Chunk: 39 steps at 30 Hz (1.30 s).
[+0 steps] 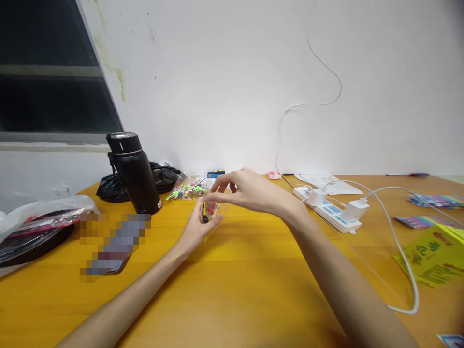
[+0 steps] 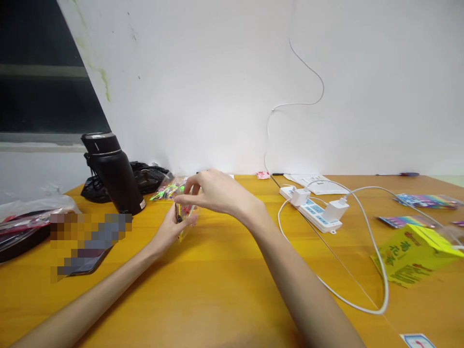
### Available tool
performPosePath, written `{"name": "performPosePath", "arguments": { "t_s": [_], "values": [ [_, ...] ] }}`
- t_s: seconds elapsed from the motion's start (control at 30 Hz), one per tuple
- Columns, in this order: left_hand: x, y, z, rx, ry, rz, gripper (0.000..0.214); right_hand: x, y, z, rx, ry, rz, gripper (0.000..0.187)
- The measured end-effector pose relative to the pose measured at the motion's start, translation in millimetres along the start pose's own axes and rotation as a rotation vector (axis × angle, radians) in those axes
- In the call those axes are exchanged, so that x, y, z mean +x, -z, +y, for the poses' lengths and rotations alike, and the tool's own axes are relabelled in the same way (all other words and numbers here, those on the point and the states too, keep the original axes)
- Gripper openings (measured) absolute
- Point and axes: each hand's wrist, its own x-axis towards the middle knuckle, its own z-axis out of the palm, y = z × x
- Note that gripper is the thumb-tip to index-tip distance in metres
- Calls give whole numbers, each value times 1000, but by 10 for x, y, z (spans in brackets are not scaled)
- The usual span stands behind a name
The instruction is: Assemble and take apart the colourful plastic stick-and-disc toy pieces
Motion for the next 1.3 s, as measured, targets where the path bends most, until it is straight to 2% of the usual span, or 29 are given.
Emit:
{"name": "performPosePath", "arguments": {
  "t_s": [0.13,0.23,0.4,0.5,0.67,0.73,0.8,0.93,1.07,1.17,1.3],
  "values": [
    [14,15,-20,21,19,33,47,28,-51,13,-49,4,-34,17],
    [43,33,-47,-99,45,13,55,44,-36,96,-79,-15,-2,12],
    [80,78,-54,-455,135,-81,58,9,129,259,-51,-2,48,12],
    [68,113,-9,-524,206,-185,63,-34,242,317,13,3,24,13],
    [15,83,71,-460,234,-339,82,-60,279,345,66,-14,-21,12],
    [-8,49,88,-396,220,-403,78,-47,244,353,47,-7,-52,11],
    [-26,19,89,-321,206,-436,65,-28,207,372,30,12,-83,11],
    [-31,-9,38,-253,177,-392,48,-12,180,432,3,-9,-99,13],
    [1,6,-35,-241,151,-321,51,-17,176,472,6,-50,-67,16],
    [30,33,-70,-150,155,-292,55,-7,138,498,4,-59,-50,18],
    [40,53,-88,-98,152,-315,58,25,66,557,-3,-40,-29,18]
  ]
}}
